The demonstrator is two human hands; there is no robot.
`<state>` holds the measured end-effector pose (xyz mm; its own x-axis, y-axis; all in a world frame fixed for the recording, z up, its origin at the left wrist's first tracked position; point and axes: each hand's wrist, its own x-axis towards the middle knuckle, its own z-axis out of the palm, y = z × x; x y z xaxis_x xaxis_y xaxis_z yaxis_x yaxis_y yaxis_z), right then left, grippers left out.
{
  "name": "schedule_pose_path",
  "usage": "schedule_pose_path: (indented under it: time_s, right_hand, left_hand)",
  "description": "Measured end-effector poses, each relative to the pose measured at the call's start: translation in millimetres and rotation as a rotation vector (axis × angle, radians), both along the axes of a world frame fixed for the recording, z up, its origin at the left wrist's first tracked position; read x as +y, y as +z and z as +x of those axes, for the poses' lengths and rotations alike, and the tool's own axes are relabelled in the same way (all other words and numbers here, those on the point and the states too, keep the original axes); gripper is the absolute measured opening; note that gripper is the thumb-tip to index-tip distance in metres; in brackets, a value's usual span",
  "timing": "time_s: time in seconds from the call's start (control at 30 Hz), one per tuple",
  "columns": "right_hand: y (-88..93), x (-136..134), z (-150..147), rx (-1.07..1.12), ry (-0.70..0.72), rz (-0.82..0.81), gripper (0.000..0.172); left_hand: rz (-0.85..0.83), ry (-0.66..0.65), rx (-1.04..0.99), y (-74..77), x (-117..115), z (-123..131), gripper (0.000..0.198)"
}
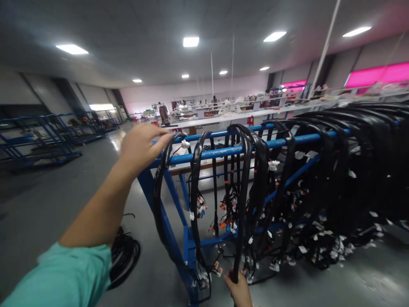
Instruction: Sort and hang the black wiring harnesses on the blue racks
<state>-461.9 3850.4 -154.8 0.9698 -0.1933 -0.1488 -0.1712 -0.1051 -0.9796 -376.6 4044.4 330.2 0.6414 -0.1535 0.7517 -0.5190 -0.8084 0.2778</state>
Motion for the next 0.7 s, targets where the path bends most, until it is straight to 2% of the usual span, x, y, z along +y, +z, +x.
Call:
schedule_pose_path:
  time_s: [0.03, 0.1, 0.13, 0.2, 0.27, 0.3, 0.37, 0.47, 0.57, 0.7]
  right_hand:
    - [3.1, 2, 1, 0.027, 0.01, 0.019, 0.039]
    - [7.6, 7, 1, 0.059, 0.008, 0.045, 0.038]
    - [8.7, 9, 0, 0.058, -0.008, 0.05, 0.037]
    - [8.4, 11, -1, 0.048, -0.049, 0.058, 0.034]
    - [6.3, 12, -2, 0.029, -0.089, 0.063, 0.03]
    - [5.3, 11, -3, 0.014, -0.105, 0.063, 0.028]
    - [4.6, 10, -3, -0.02, -0.12, 0.059, 0.025]
    - [7.9, 9, -5, -0.044, -0.118, 0.067, 0.022]
    - [13.2, 10, -6, -0.032, -0.109, 0.085, 0.022]
    - [16.3, 9, -6, 0.004, -0.092, 0.089, 0.022]
  left_hand:
    - [0.075, -0.005, 0.058, 10.4, -8, 19, 0.009]
    - [0.226, 0.039, 0.244, 22.0, -17, 55, 0.022]
    - [0.288, 0.02, 0.363, 24.0, -18, 69, 0.027]
    - [0.328, -0.103, 0.546, 24.0, -14, 82, 0.023]
    - [0.253, -0.309, 0.645, 24.1, -6, 80, 0.017]
    - [0.185, -0.403, 0.675, 25.2, -2, 75, 0.021]
    - [0.043, -0.521, 0.735, 29.5, 4, 62, 0.027]
    - [-0.043, -0.53, 0.754, 35.9, 4, 50, 0.028]
    - [0.009, -0.531, 0.706, 38.0, 0, 48, 0.027]
    - [0.085, -0.561, 0.768, 37.0, 0, 53, 0.03]
